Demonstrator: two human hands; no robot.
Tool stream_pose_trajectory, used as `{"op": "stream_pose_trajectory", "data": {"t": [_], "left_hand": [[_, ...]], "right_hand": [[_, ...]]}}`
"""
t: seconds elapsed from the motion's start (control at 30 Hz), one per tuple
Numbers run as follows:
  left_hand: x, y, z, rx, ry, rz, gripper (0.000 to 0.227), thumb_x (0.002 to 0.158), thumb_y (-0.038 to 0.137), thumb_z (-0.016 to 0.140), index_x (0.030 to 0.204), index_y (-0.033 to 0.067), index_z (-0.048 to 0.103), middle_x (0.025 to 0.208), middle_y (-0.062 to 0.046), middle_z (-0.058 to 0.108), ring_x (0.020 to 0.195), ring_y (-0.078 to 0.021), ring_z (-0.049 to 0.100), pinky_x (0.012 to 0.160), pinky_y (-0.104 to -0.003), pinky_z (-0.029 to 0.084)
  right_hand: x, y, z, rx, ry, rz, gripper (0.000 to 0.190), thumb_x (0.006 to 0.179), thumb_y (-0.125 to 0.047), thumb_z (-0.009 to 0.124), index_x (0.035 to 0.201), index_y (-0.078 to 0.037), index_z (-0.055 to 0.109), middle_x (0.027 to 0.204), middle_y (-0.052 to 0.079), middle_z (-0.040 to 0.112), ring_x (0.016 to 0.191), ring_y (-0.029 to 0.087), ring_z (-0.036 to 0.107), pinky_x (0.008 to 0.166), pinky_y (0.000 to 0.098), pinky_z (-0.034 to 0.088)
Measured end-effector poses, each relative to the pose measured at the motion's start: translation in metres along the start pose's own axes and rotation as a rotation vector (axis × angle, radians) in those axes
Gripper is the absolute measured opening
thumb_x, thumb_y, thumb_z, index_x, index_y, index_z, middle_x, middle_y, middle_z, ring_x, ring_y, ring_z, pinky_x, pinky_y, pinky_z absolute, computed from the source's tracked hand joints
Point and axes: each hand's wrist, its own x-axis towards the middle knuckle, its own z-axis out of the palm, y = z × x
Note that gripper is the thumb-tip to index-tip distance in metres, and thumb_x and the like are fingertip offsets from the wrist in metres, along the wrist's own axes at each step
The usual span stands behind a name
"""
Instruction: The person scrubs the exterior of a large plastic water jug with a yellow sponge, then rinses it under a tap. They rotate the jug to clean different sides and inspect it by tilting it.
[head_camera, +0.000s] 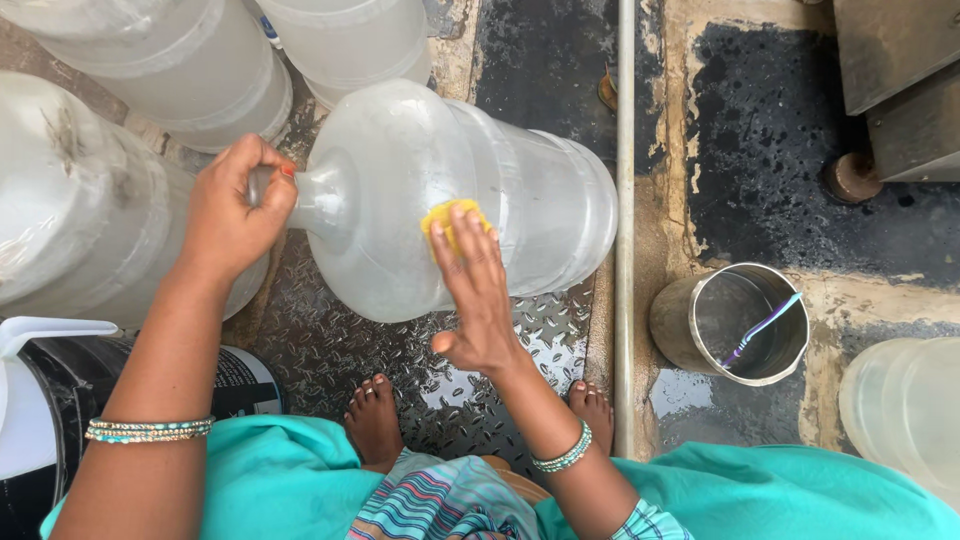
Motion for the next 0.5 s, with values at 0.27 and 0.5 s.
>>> {"op": "stream_pose_trajectory", "data": {"t": [0.27, 0.5], "left_hand": [[0.011, 0.004, -0.002, -0.013, -0.041, -0.048, 0.016, 0.091, 0.017, 0.062, 0.1, 0.0041, 0.061, 0.101, -0.012, 0.069, 0.092, -0.0278, 0.067, 0.083, -0.039, 0.051], [0.018, -0.003, 0.009, 0.043, 0.042, -0.04, 0.016, 0.093, 0.017, 0.061, 0.101, 0.0034, 0.061, 0.1, -0.012, 0.07, 0.094, -0.0273, 0.068, 0.085, -0.039, 0.052]], "right_hand": [[-0.054, 0.156, -0.023, -0.266, 0.251, 0.735, 0.083, 0.105, -0.061, 0.004, 0.164, -0.003, 0.013, 0.174, 0.017, 0.009, 0.16, 0.032, 0.005, 0.129, 0.0511, -0.004], [-0.042, 0.054, 0.033, 0.247, 0.36, 0.356, 0.093, 0.105, -0.074, 0.018, 0.167, -0.006, 0.005, 0.176, 0.019, 0.003, 0.165, 0.032, 0.001, 0.135, 0.0492, 0.001]]}}
